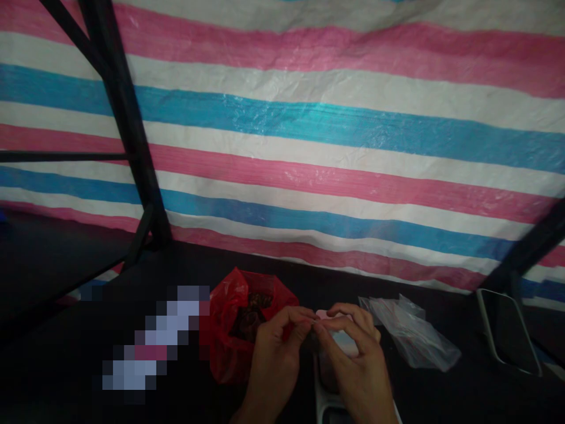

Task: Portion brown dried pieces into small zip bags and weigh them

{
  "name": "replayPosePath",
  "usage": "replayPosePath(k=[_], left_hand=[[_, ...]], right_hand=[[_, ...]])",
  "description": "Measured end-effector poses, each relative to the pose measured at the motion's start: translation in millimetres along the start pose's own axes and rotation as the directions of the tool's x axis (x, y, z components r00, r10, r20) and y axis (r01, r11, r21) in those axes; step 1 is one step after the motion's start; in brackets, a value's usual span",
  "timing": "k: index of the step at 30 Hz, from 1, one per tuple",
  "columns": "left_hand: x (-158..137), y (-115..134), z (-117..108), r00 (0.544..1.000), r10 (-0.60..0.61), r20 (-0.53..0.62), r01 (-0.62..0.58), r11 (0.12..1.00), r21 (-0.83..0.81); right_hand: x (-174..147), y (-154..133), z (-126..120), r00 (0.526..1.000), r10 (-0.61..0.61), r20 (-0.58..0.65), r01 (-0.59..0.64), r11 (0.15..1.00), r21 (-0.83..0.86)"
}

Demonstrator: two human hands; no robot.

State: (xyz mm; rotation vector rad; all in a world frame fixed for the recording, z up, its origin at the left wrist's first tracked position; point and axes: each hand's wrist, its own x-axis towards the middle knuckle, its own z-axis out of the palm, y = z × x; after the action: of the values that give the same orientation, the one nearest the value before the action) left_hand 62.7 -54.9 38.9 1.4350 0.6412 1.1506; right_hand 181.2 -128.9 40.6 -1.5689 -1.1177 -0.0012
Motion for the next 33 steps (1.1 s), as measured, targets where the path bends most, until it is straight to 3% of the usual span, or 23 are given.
replayPosePath(k=[3, 6, 8, 10, 13, 17, 22, 25, 29, 33], left_hand=[[-4.2, 3.2, -1.6, 0.981, 0.192, 0.016, -0.193, 0.977, 0.095], [-1.7, 3.9, -16.5, 0.887, 0.451, -0.098, -0.396, 0.853, 0.339], [5.1, 1.8, -34.4, 0.796, 0.564, -0.222, -0.381, 0.75, 0.541], [13.9, -2.0, -55.3, 0.735, 0.617, -0.281, -0.257, 0.637, 0.726], [24.0, -8.9, -82.0, 0.744, 0.6, -0.295, -0.079, 0.516, 0.853], [26.5, -13.4, -98.3, 0.786, 0.554, -0.275, -0.06, 0.51, 0.858], [23.5, -9.1, -102.1, 0.789, 0.551, -0.273, -0.108, 0.561, 0.821], [21.6, -6.8, -101.6, 0.787, 0.552, -0.274, -0.136, 0.589, 0.796], [19.7, -5.5, -99.7, 0.786, 0.553, -0.277, -0.172, 0.625, 0.761], [19.8, -6.0, -99.7, 0.791, 0.541, -0.286, -0.181, 0.653, 0.735]], right_hand=[[9.4, -2.2, -12.0, 0.999, -0.026, -0.02, 0.026, 1.0, -0.003], [31.2, -4.7, -23.8, 0.988, -0.017, -0.15, 0.009, 0.999, -0.048], [50.1, -4.6, -25.6, 0.979, -0.027, -0.202, -0.014, 0.98, -0.199], [67.4, -1.7, -19.6, 0.989, -0.016, -0.149, -0.049, 0.905, -0.423], [81.9, 8.6, -3.0, 0.996, 0.079, 0.048, -0.036, 0.807, -0.589], [82.4, 32.4, -5.1, 0.955, 0.189, 0.229, -0.023, 0.816, -0.577], [82.2, 68.3, -63.5, 0.951, 0.303, 0.06, -0.166, 0.665, -0.729], [85.3, 83.4, -94.6, 0.951, 0.308, 0.005, -0.187, 0.59, -0.785], [83.4, 95.5, -120.2, 0.956, 0.284, -0.076, -0.23, 0.559, -0.797], [70.7, 111.0, -136.4, 0.919, 0.368, -0.142, -0.34, 0.557, -0.758]])
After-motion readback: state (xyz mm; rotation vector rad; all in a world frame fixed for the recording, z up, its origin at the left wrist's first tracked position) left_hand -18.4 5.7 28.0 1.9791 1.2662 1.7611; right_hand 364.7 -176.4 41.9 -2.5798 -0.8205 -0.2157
